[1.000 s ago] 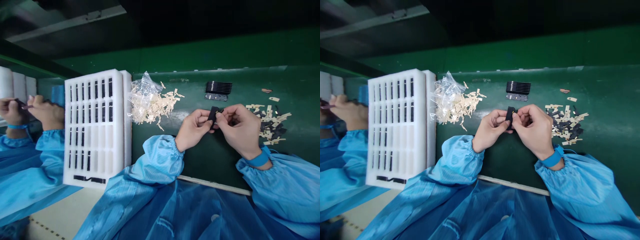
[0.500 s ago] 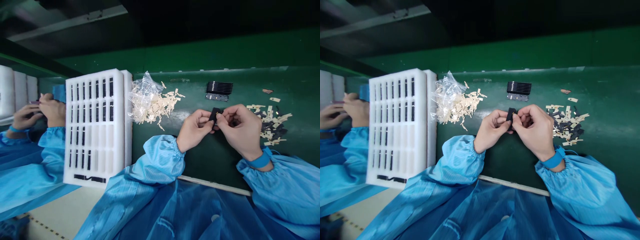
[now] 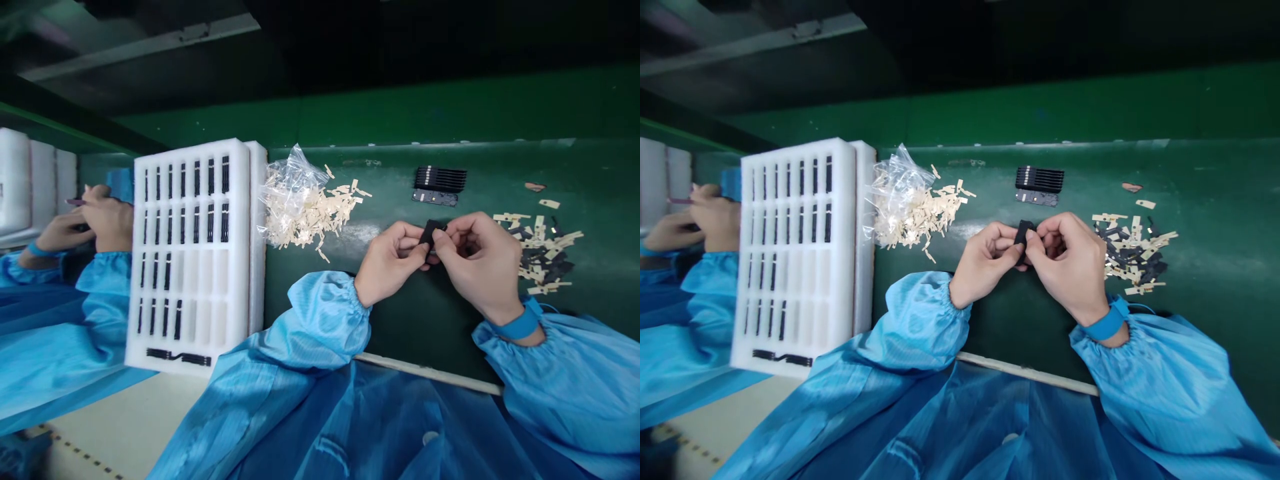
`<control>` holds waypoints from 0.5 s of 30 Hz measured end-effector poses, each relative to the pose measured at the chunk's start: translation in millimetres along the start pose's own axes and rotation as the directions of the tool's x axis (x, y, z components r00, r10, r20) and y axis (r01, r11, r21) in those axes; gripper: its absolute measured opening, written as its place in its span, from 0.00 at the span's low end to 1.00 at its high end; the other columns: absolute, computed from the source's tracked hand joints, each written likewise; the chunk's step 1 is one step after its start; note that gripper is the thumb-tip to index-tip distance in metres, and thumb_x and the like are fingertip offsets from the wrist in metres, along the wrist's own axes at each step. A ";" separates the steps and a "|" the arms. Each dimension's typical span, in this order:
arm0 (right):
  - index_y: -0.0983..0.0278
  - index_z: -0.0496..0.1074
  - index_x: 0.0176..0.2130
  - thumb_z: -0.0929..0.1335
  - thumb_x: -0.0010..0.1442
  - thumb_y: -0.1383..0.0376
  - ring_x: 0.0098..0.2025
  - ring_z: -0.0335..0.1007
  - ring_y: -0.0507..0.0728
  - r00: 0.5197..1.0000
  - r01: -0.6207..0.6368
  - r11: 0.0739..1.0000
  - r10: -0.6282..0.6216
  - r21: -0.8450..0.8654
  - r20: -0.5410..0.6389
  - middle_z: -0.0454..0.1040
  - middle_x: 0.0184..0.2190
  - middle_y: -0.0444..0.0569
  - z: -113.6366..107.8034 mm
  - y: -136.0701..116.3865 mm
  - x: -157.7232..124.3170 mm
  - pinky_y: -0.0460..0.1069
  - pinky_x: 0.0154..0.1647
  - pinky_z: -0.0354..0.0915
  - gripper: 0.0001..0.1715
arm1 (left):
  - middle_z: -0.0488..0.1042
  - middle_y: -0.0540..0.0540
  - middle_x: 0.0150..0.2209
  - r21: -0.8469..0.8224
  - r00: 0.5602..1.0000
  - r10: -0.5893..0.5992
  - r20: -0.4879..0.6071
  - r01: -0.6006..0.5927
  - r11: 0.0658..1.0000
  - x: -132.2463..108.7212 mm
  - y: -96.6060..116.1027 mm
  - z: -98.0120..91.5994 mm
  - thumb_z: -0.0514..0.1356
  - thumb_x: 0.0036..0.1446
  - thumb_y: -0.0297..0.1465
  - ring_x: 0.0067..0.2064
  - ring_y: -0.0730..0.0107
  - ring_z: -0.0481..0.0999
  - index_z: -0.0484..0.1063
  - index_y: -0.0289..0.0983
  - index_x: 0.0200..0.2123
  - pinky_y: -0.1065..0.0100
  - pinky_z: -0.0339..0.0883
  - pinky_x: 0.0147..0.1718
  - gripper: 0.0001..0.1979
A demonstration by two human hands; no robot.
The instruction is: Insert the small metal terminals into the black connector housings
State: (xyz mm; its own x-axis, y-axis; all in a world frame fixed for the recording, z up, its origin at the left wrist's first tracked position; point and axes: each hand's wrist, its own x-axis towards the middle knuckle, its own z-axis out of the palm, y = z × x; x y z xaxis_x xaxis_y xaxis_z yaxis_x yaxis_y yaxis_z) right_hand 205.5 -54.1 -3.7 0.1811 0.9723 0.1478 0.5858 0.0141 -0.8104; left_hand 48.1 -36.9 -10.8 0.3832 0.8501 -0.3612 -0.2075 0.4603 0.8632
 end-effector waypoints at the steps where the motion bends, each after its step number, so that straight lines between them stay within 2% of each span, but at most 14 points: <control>1: 0.60 0.71 0.33 0.72 0.61 0.63 0.23 0.63 0.51 1.000 0.012 1.000 -0.012 -0.010 -0.002 0.68 0.23 0.40 -0.3 -0.6 0.1 0.48 0.25 0.62 0.07 | 0.81 0.49 0.31 0.001 1.000 -0.006 -0.002 0.006 1.000 0.0 0.1 0.0 0.71 0.56 0.41 0.31 0.74 0.81 0.69 0.35 0.41 0.72 0.76 0.35 0.20; 7: 0.60 0.71 0.33 0.69 0.66 0.64 0.27 0.66 0.53 0.982 0.181 0.977 -0.185 -0.116 -0.025 0.70 0.27 0.44 -2.5 -4.8 -1.0 0.50 0.29 0.63 0.08 | 0.81 0.49 0.30 -0.005 0.999 -0.033 -0.014 0.033 0.999 -1.0 2.9 -0.6 0.70 0.55 0.47 0.31 0.71 0.82 0.67 0.36 0.38 0.69 0.76 0.34 0.23; 10: 0.61 0.74 0.41 0.67 0.68 0.65 0.31 0.69 0.55 0.961 0.254 0.951 -0.268 -0.176 -0.063 0.74 0.31 0.48 -4.3 -4.7 -1.6 0.51 0.34 0.65 0.05 | 0.83 0.46 0.33 -0.009 0.999 -0.032 -0.007 0.032 0.999 -1.8 6.0 -1.1 0.68 0.57 0.48 0.32 0.70 0.83 0.66 0.36 0.39 0.69 0.76 0.34 0.23; 12: 0.61 0.75 0.46 0.66 0.69 0.65 0.33 0.71 0.56 0.953 0.256 0.947 -0.281 -0.193 -0.115 0.76 0.35 0.50 -6.1 -4.4 -0.6 0.52 0.37 0.67 0.08 | 0.84 0.42 0.37 -0.013 1.000 -0.030 -0.002 0.030 0.999 -1.7 7.5 -1.6 0.67 0.58 0.48 0.34 0.69 0.84 0.66 0.36 0.40 0.69 0.76 0.34 0.22; 15: 0.61 0.76 0.44 0.66 0.69 0.64 0.32 0.71 0.55 0.965 0.206 0.968 -0.226 -0.145 -0.132 0.77 0.34 0.48 -8.5 -4.5 2.4 0.52 0.36 0.67 0.08 | 0.84 0.39 0.43 -0.019 1.000 -0.015 0.011 0.015 1.000 -0.5 7.4 -2.6 0.67 0.60 0.45 0.37 0.67 0.85 0.67 0.35 0.44 0.69 0.76 0.35 0.21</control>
State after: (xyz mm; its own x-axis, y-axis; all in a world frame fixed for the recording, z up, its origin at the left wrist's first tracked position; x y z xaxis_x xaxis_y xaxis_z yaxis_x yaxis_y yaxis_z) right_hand 209.9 -53.8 5.1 0.1467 0.9046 0.4002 0.7186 0.1806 -0.6716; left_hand 43.9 -33.2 -5.2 0.3961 0.8404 -0.3699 -0.2186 0.4775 0.8510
